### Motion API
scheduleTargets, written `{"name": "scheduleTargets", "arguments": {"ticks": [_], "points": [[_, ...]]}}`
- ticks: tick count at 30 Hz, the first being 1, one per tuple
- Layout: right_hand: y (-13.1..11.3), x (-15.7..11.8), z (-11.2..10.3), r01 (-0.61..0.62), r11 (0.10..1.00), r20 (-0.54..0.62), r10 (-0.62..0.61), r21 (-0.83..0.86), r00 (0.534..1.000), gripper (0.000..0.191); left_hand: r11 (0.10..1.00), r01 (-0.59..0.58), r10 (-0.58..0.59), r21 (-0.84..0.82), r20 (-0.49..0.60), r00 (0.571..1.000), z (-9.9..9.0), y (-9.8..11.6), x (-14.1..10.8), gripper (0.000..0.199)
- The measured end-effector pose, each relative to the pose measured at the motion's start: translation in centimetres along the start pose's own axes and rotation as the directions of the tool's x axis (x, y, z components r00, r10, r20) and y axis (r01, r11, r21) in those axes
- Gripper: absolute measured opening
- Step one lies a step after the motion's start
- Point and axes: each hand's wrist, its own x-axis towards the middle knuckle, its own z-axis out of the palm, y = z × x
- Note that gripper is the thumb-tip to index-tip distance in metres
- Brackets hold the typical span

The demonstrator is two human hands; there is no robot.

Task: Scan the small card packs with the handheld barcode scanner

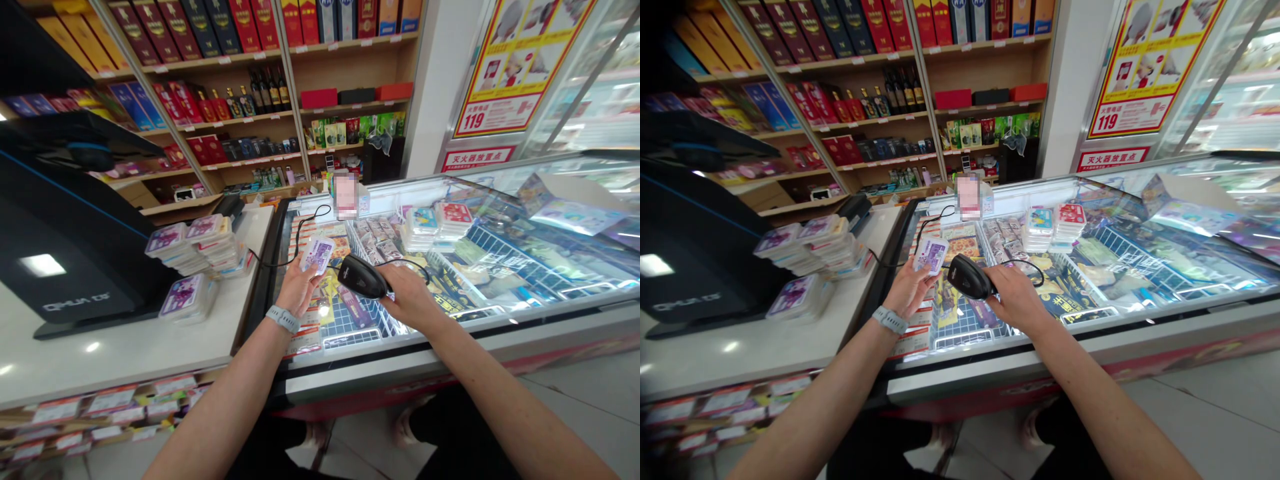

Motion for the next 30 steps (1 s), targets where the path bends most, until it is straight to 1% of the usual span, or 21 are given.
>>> {"name": "scheduleTargets", "arguments": {"ticks": [5,13,24,27,30], "points": [[-0.03,0.06,-0.08,0.002,1.0,0.001,-0.002,-0.002,1.0,0.039,1.0,-0.003,0.003,-0.007,0.008,1.0,-0.03,-0.08,0.05,0.035],[0.09,-0.03,0.03,0.006,1.0,-0.006,-0.006,0.012,1.0,0.037,1.0,0.001,-0.001,-0.014,-0.007,1.0,-0.1,-0.21,0.15,0.034],[-0.15,0.15,-0.12,0.012,1.0,-0.014,-0.012,0.022,1.0,0.037,1.0,0.009,-0.009,-0.019,-0.01,1.0,-0.22,-0.22,0.23,0.04],[-0.03,0.08,-0.03,0.014,1.0,-0.004,-0.014,0.019,1.0,0.038,1.0,0.003,-0.003,-0.02,0.006,1.0,-0.21,-0.17,0.16,0.038],[-0.05,0.06,-0.07,0.013,1.0,-0.006,-0.013,0.016,1.0,0.039,1.0,0.013,-0.013,-0.023,-0.019,1.0,-0.1,-0.07,0.08,0.036]]}}
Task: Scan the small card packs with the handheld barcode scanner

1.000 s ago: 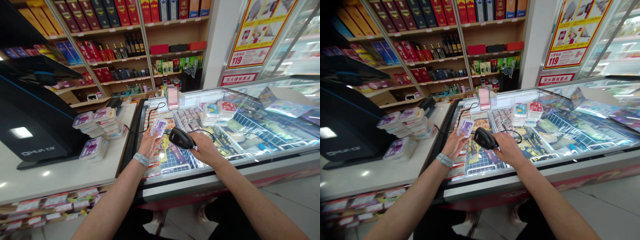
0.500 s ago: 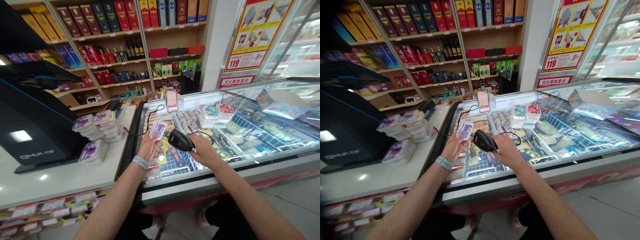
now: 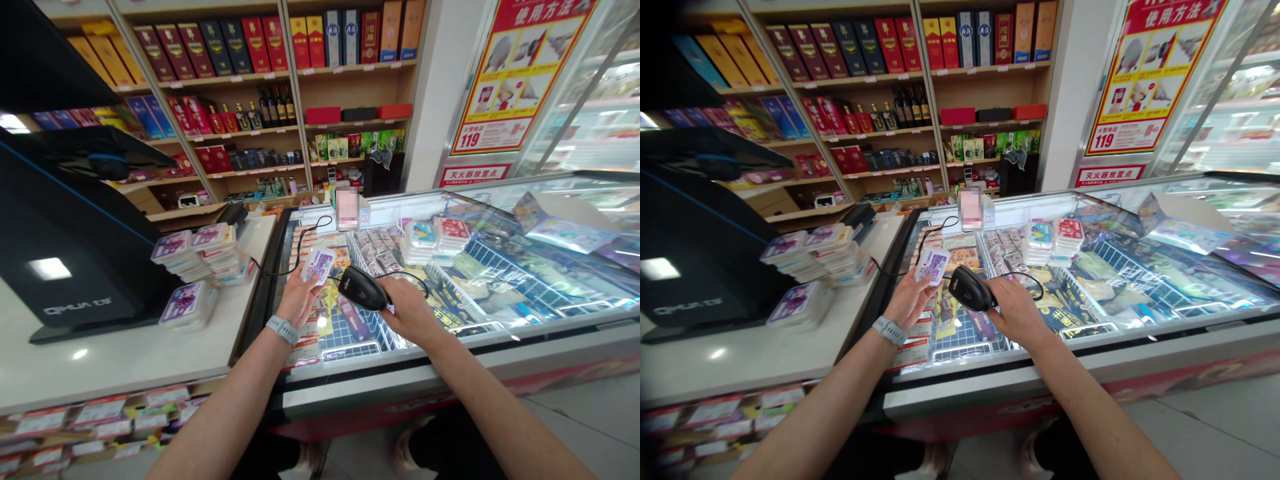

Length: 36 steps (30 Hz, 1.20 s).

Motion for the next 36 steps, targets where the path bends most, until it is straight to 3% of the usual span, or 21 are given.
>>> {"name": "scheduleTargets", "arguments": {"ticks": [36], "points": [[-0.1,0.06,0.08,0.008,1.0,-0.014,-0.008,-0.012,1.0,0.036,1.0,-0.002,0.001,0.018,0.019,1.0,0.03,0.0,0.03,0.037]]}}
